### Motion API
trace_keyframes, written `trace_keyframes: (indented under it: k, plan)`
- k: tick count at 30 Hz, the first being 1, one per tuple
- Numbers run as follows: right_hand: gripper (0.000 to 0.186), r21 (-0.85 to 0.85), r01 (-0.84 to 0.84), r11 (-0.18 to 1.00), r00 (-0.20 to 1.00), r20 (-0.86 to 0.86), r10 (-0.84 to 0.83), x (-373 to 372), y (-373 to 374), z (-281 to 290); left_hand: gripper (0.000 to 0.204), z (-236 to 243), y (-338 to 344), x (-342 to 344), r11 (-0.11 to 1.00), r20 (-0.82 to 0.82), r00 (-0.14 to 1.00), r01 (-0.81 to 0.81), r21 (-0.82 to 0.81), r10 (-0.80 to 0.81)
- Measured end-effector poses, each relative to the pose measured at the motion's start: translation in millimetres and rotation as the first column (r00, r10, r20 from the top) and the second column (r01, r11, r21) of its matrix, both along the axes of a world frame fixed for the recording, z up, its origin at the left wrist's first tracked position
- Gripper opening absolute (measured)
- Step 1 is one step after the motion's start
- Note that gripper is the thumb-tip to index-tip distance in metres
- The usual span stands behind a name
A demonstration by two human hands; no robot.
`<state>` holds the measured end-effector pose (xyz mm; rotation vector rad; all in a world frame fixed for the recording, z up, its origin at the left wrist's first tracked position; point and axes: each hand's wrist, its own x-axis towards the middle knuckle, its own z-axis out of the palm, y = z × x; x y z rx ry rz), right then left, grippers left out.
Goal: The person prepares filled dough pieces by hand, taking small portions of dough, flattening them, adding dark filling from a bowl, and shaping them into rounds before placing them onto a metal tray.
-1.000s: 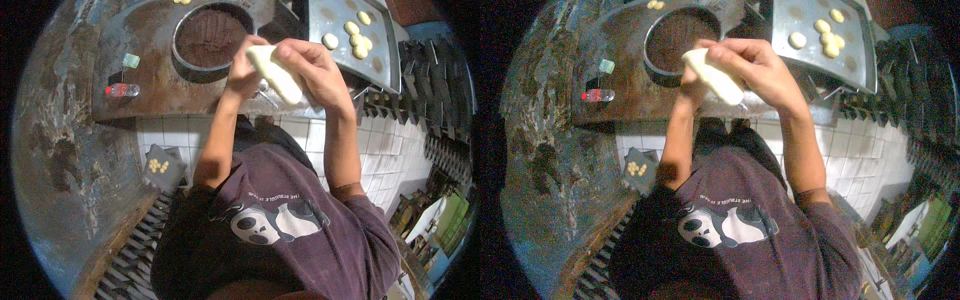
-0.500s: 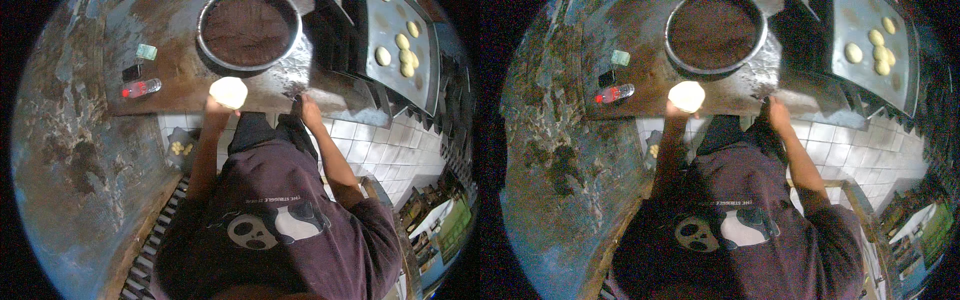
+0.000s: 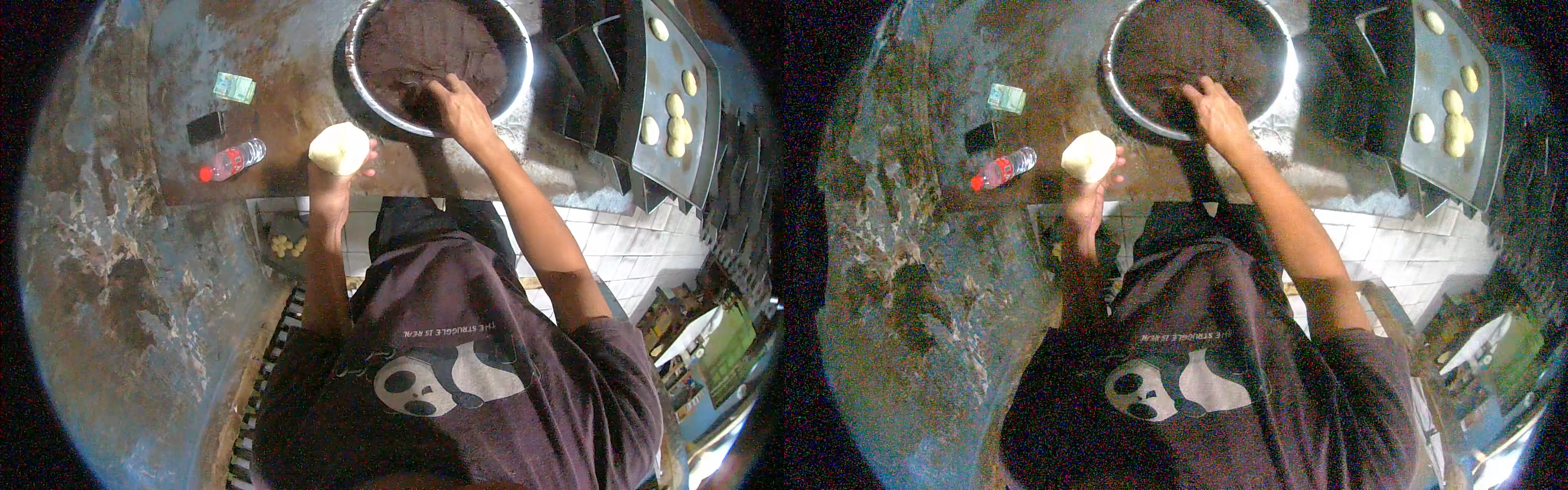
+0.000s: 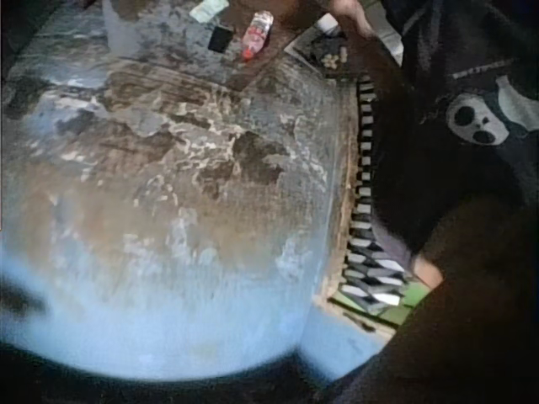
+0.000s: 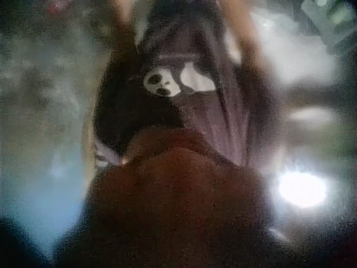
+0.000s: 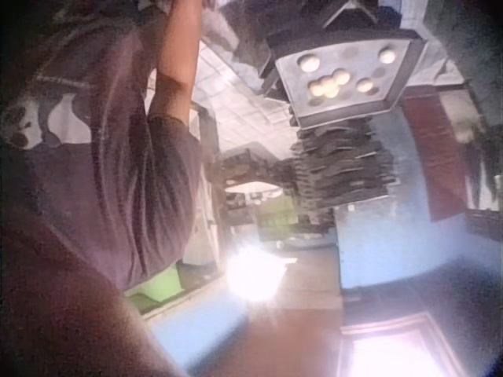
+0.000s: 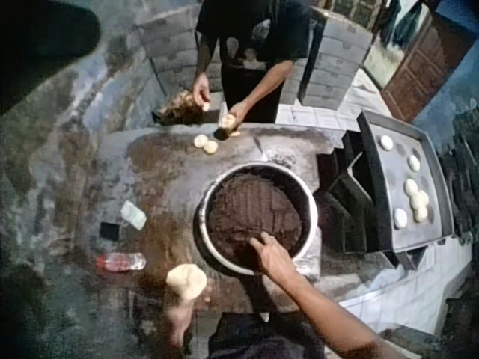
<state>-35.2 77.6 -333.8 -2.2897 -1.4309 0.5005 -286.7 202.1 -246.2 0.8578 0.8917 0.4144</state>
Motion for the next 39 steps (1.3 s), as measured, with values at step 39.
trace_keyframes:
  k: [39]
  plan:
    - [0.023,0.074,0.239,0.968,0.929,-0.306,-0.206,63.2,-268.9,-24.6,0.032,44.1,-150.2,133.1,0.758,-0.339,0.930,0.323,0.567,-0.143]
